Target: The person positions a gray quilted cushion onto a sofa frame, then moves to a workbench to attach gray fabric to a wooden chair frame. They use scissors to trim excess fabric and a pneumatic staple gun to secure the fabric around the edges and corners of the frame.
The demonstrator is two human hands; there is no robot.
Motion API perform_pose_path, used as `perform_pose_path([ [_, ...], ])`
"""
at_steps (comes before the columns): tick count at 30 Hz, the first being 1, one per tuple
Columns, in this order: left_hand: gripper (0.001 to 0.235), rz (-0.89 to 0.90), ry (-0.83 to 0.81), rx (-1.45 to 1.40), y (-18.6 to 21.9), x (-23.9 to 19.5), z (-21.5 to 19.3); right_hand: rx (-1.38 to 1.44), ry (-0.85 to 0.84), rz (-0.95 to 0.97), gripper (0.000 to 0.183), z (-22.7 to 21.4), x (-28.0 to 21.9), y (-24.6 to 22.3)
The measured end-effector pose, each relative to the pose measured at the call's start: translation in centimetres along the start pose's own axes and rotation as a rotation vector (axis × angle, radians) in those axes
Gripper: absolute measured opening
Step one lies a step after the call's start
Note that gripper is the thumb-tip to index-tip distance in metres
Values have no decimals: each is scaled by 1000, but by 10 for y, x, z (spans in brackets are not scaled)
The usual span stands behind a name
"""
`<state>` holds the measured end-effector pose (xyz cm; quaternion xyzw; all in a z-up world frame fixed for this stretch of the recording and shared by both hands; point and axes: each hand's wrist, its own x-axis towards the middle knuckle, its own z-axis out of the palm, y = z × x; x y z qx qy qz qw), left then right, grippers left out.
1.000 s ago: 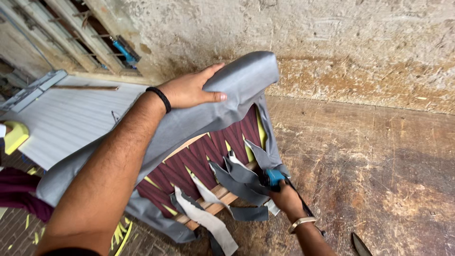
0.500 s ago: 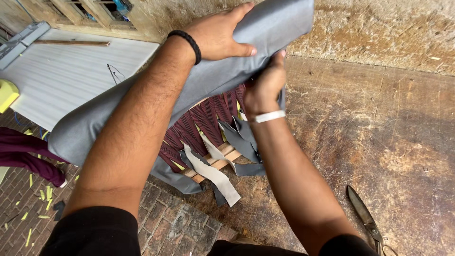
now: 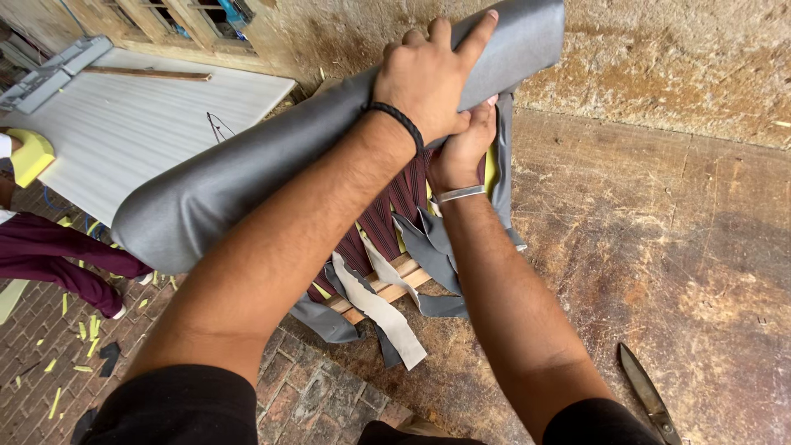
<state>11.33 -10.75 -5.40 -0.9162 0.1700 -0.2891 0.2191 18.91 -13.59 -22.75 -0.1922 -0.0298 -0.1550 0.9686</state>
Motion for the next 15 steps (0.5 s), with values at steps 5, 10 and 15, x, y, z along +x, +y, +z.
perform_pose_path([
  [5, 106, -110, 173, 221, 10, -4, 20, -1528, -152, -10, 43, -88, -51, -43],
  [10, 106, -114, 140, 263, 12, -5, 15, -2237, -398, 707, 74, -225, -157, -82],
  [15, 109, -118, 91, 87, 14, -6, 1, -2199, -291, 520, 71, -289, -183, -71],
])
